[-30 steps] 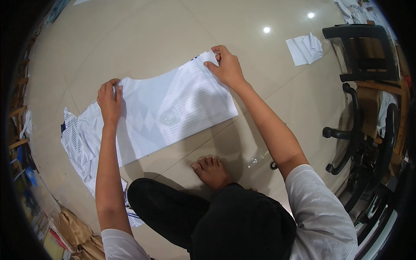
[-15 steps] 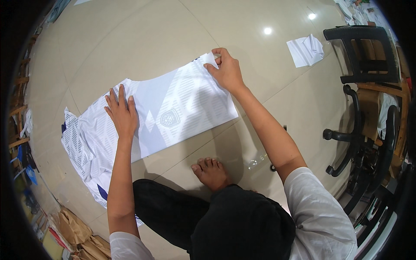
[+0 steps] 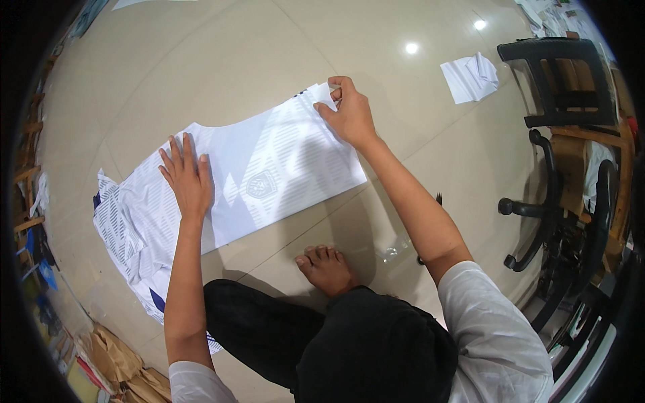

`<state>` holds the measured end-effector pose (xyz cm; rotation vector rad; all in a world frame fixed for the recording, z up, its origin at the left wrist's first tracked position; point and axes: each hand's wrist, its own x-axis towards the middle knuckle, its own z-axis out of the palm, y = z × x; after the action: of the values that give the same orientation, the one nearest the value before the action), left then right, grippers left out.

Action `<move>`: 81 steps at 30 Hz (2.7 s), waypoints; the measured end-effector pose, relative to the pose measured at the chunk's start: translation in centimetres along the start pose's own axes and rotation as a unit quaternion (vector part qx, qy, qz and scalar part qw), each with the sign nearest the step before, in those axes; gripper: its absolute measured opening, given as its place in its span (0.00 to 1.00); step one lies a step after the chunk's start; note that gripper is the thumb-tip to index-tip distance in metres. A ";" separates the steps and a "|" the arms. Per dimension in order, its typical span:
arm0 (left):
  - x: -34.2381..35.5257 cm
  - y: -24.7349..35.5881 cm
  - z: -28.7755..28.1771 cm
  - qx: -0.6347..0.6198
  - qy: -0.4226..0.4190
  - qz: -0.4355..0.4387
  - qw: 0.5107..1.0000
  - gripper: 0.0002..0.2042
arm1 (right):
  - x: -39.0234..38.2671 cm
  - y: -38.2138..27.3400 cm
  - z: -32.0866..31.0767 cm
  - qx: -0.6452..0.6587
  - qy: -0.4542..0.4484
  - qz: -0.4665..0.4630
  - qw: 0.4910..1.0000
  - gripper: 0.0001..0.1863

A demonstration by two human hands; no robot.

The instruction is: The person cuts a white and purple patterned jersey laid out on the floor using scissors. They trim the edges and remove sections of the fabric, then fold the remaining piece.

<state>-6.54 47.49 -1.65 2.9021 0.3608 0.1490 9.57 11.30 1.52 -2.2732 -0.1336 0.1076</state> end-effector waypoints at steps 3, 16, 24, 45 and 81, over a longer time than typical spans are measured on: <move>-0.7 1.0 -0.4 -0.011 -0.042 0.036 0.998 0.33 | -0.8 0.5 -0.1 -0.004 0.008 0.002 1.000 0.32; -1.2 0.7 -0.5 0.009 -0.058 0.045 0.997 0.34 | -0.9 0.4 0.2 0.017 0.037 0.005 0.999 0.28; -1.2 0.6 -0.5 -0.001 -0.050 0.046 0.998 0.35 | -0.9 0.6 0.4 0.020 0.047 0.005 0.999 0.27; 0.5 20.2 2.1 -0.114 -0.120 0.226 0.960 0.34 | -7.2 0.8 -2.4 0.103 0.040 0.054 0.992 0.38; -0.5 20.5 2.1 -0.073 -0.127 0.267 0.953 0.34 | -7.1 1.6 -3.2 0.090 0.035 0.059 0.994 0.32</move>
<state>-2.01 27.58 0.82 2.7475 -0.4628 -0.1127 3.07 6.92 2.57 -2.1005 0.0449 0.0983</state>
